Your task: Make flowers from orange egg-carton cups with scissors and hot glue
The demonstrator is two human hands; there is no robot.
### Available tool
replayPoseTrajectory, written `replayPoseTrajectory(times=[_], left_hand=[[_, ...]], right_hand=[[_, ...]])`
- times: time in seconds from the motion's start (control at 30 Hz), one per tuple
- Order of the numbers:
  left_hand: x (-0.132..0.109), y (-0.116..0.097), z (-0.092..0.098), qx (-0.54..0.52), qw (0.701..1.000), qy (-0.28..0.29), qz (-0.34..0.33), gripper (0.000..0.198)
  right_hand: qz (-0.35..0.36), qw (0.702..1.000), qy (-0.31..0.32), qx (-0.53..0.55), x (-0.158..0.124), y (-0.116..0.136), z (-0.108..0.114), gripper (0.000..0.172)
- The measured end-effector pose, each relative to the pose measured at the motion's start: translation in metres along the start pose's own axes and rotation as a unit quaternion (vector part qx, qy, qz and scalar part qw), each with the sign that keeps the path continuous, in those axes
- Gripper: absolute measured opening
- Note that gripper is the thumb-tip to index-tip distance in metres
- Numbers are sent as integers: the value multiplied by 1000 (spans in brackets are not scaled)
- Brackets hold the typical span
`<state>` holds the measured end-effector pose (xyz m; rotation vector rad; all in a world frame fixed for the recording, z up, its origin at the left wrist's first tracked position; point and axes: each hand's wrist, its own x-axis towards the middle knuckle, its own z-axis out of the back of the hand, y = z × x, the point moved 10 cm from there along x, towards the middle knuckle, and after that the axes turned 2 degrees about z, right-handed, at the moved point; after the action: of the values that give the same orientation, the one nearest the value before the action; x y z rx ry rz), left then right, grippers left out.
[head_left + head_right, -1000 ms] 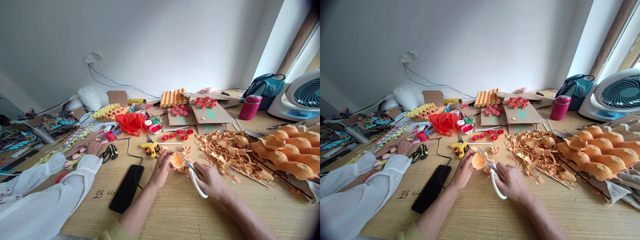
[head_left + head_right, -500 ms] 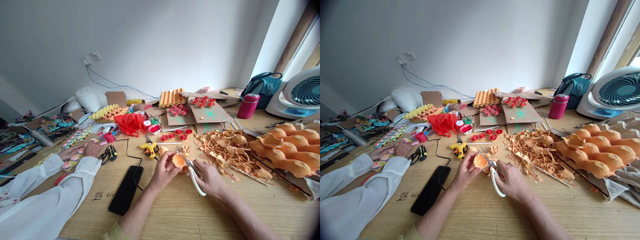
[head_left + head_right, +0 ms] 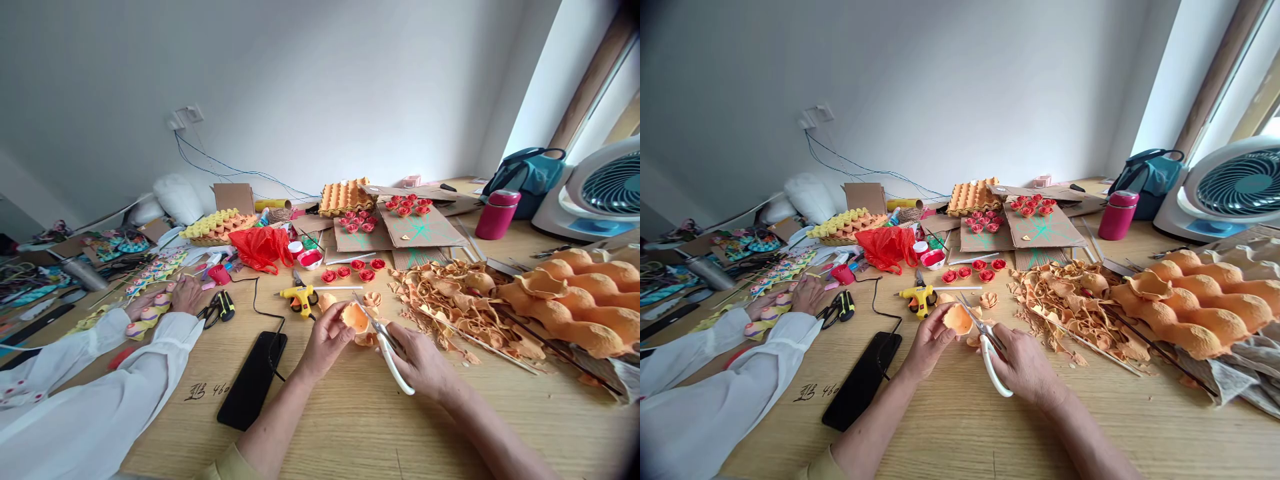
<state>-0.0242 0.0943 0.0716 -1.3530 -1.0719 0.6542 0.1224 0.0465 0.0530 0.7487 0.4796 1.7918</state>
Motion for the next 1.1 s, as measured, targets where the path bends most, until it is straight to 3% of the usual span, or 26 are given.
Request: replayPoseTrajectory(times=[0.2,0.43,0.63,0.8,1.1], left_hand=[[3,15,13,-40,999,-25,-18,47],[3,19,11,-84,996,-21,-12,42],[2,11,8,-30,999,-27,-9,45],[2,-3,1,57,998,1,-26,44],[1,-12,3,80,996,-2,-38,44]], right_hand=[[-5,999,5,47,1,-1,-3,33],[13,997,30,69,2,5,-9,24],[5,999,19,29,2,4,-6,24],[12,1000,-1,20,2,2,-2,22],[32,999,11,-23,2,1,-4,20]])
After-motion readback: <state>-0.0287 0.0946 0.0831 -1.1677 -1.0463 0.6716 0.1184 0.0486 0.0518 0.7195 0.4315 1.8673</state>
